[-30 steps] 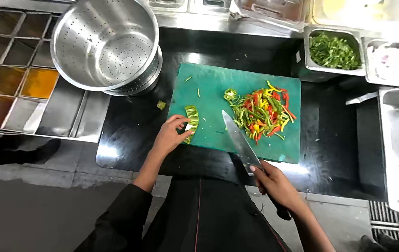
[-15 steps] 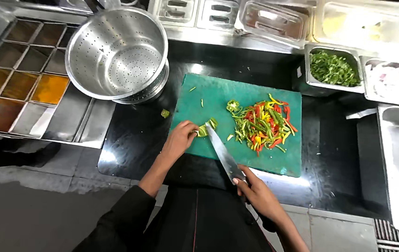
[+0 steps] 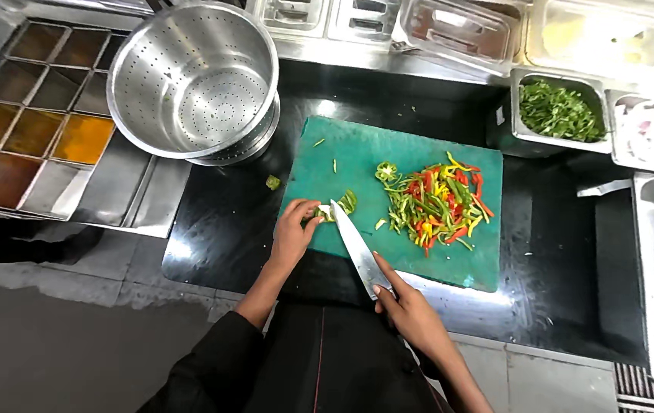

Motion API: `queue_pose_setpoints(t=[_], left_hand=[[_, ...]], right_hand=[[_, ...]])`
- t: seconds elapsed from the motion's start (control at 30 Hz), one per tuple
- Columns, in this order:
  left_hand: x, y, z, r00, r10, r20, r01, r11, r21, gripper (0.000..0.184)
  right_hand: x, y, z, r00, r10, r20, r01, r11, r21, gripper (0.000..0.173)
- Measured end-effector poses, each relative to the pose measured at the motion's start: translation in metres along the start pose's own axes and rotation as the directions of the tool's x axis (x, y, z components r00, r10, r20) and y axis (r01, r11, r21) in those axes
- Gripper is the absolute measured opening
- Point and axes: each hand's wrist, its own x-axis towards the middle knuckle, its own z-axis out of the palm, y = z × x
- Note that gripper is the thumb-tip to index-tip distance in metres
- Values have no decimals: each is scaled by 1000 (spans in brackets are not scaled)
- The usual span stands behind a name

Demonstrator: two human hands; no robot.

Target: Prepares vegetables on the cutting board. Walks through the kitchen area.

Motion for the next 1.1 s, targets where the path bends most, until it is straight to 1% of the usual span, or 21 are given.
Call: queue_pose_setpoints(t=[0.23, 0.4, 0.47, 0.6, 0.67, 0.77, 0.83, 0.93, 1.1], left_hand=[[2, -8, 1, 999, 28, -17, -29, 997, -70, 25], [3, -10, -4, 999, 33, 20, -31, 995, -95, 25], [4, -10, -4, 1000, 16, 25, -14, 995, -97, 25], [5, -8, -2, 1000, -18, 14, 20, 995, -98, 24], [5, -9, -3, 999, -24, 26, 26, 994, -109, 24], [5, -13, -5, 998, 2, 57, 6, 989, -147, 24], [5, -14, -7, 996, -3, 84, 17, 985, -170, 25], [6, -14, -7, 997, -8, 76, 21, 985, -172, 25], [6, -12, -9, 996, -19, 91, 35, 984, -176, 25]], right_hand=[[23, 1, 0, 998, -30, 54, 18, 977, 214, 58], [48, -10, 8, 996, -52, 70, 26, 944, 329, 58], [49, -6, 11, 993, -78, 85, 39, 919, 392, 59], [35, 13, 18, 984, -144, 102, 70, 848, 525, 63], [34, 13, 20, 983, -156, 97, 78, 831, 551, 63], [43, 1, 23, 983, -162, 85, 84, 813, 576, 63], [50, -5, 26, 983, -165, 81, 82, 789, 609, 63], [55, -8, 28, 980, -183, 82, 83, 742, 665, 64], [54, -13, 28, 978, -167, 124, 25, 686, 727, 64]])
